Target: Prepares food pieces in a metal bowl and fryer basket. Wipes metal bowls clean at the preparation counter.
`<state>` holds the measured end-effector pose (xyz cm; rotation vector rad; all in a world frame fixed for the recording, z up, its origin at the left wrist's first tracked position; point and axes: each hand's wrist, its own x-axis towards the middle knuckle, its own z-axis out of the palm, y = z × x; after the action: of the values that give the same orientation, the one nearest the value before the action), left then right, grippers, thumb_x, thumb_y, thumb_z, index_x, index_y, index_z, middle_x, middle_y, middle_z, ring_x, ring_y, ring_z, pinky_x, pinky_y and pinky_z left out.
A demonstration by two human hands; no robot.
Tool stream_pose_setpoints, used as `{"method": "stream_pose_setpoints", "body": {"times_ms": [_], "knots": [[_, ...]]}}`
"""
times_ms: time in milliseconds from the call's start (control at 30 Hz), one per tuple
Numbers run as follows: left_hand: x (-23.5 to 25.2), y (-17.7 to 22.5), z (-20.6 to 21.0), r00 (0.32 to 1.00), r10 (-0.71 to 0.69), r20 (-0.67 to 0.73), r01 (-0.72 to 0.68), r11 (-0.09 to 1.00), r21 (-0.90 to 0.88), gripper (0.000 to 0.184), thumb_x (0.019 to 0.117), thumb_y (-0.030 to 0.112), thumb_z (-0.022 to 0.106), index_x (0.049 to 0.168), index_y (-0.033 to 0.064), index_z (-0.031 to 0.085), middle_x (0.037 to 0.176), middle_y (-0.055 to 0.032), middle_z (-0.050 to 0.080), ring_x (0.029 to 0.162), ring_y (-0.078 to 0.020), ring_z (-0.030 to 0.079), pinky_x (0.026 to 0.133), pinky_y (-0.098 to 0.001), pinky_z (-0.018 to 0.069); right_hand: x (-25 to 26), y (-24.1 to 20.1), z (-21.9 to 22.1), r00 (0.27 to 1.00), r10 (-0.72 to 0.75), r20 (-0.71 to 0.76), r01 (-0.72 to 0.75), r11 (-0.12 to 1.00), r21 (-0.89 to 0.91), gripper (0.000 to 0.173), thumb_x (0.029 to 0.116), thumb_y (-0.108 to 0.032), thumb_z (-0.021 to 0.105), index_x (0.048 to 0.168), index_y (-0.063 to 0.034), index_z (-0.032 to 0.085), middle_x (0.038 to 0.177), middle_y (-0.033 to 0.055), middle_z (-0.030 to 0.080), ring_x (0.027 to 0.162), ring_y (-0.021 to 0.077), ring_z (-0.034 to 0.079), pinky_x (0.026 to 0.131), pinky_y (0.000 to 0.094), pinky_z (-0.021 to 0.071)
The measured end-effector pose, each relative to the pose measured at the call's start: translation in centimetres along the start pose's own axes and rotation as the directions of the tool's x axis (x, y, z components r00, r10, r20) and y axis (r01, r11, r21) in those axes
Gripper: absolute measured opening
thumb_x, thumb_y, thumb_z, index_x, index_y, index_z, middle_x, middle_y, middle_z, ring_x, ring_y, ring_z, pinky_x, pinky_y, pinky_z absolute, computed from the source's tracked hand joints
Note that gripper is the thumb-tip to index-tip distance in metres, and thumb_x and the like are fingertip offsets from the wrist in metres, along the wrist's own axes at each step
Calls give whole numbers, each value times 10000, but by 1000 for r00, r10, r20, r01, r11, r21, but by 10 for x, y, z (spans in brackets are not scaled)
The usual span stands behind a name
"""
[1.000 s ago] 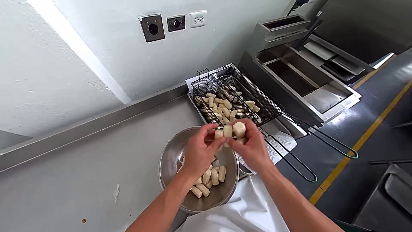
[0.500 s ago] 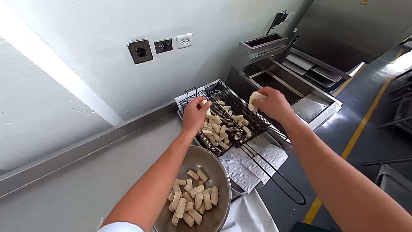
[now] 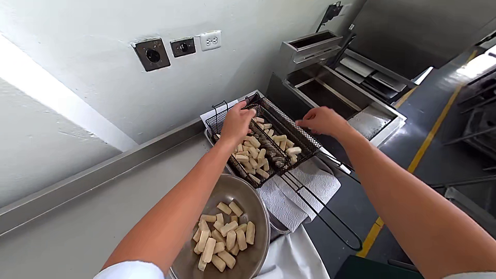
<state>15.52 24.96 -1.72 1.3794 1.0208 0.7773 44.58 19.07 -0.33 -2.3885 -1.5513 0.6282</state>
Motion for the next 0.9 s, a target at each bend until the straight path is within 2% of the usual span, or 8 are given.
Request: {"method": "stream_pose_setpoints", "body": {"times_ms": [133, 233, 300, 467, 600, 700, 800, 900], "knots": [[-59, -24, -44, 996, 11, -86, -13, 1000, -14, 474, 1068, 257, 531, 1488, 49, 458, 1376, -164, 608, 1193, -283, 646, 923, -485, 574, 2, -20, -7, 986, -42, -161, 62, 991, 121, 695, 944, -669, 584, 1052, 9, 696, 974, 248, 665, 917, 418, 635, 785, 670, 465], [-102, -44, -71, 983, -21, -184, 19, 1000, -15, 459, 1060, 228, 541, 1476, 44, 475, 1374, -159, 609, 1189, -268, 650, 933, -466, 576, 19, -31, 3, 998, -53, -32, 61, 923, 379, 818, 1002, -707, 384, 1426, -24, 534, 1403, 247, 555, 1290, 404, 538, 1033, 638, 428], [-130, -59, -90, 971, -36, -238, 39, 999, 9, 439, 1055, 190, 542, 1465, 44, 485, 1361, -152, 618, 1182, -258, 656, 939, -453, 579, 17, -44, 5, 993, -92, -74, 116, 870, 478, 816, 1018, -692, 341, 1491, -43, 488, 1530, 212, 466, 1422, 376, 428, 1114, 649, 345], [-188, -112, -126, 961, -126, -244, 184, 955, 231, 446, 1040, 209, 592, 1438, 24, 515, 1320, -185, 641, 1182, -281, 653, 1006, -490, 531, -33, -115, 16, 934, -341, -103, 350, 827, 439, 465, 1089, -408, 454, 1285, -8, 589, 1228, 123, 652, 1110, 171, 652, 953, 376, 543], [-204, -156, -115, 930, -363, -58, 333, 765, 551, 685, 1002, 356, 655, 1553, 43, 397, 1435, -242, 560, 1327, -415, 545, 1095, -644, 422, -104, -169, 106, 756, -617, 218, 560, 782, 273, 306, 1033, -229, 599, 1227, 1, 653, 1146, 167, 694, 1033, 251, 692, 944, 487, 558], [-211, -187, -89, 873, -487, 15, 336, 624, 705, 765, 974, 463, 656, 1563, 61, 381, 1307, -279, 627, 1211, -461, 612, 1014, -688, 463, -145, -166, 212, 695, -403, 595, 554, 828, -86, 513, 1030, -472, 571, 1260, -23, 662, 1147, 228, 692, 1088, 403, 669, 932, 653, 508], [-223, -204, -65, 829, -558, 24, 361, 568, 739, 799, 969, 498, 617, 1586, 71, 341, 1418, -269, 547, 1213, -457, 597, 1002, -650, 478, -172, -122, 296, 797, -134, 589, 333, 911, -243, 708, 1014, -605, 500, 1384, -7, 580, 1401, 317, 519, 1256, 514, 544, 961, 687, 480], [-230, -212, -65, 790, -614, 11, 478, 626, 616, 796, 960, 487, 640, 1582, 84, 353, 1448, -243, 529, 1249, -436, 584, 1026, -639, 467, -189, -91, 320, 864, -66, 498, 109, 992, -57, 671, 987, -581, 574, 1433, -79, 562, 1491, 287, 438, 1297, 475, 519, 979, 647, 491]]}}
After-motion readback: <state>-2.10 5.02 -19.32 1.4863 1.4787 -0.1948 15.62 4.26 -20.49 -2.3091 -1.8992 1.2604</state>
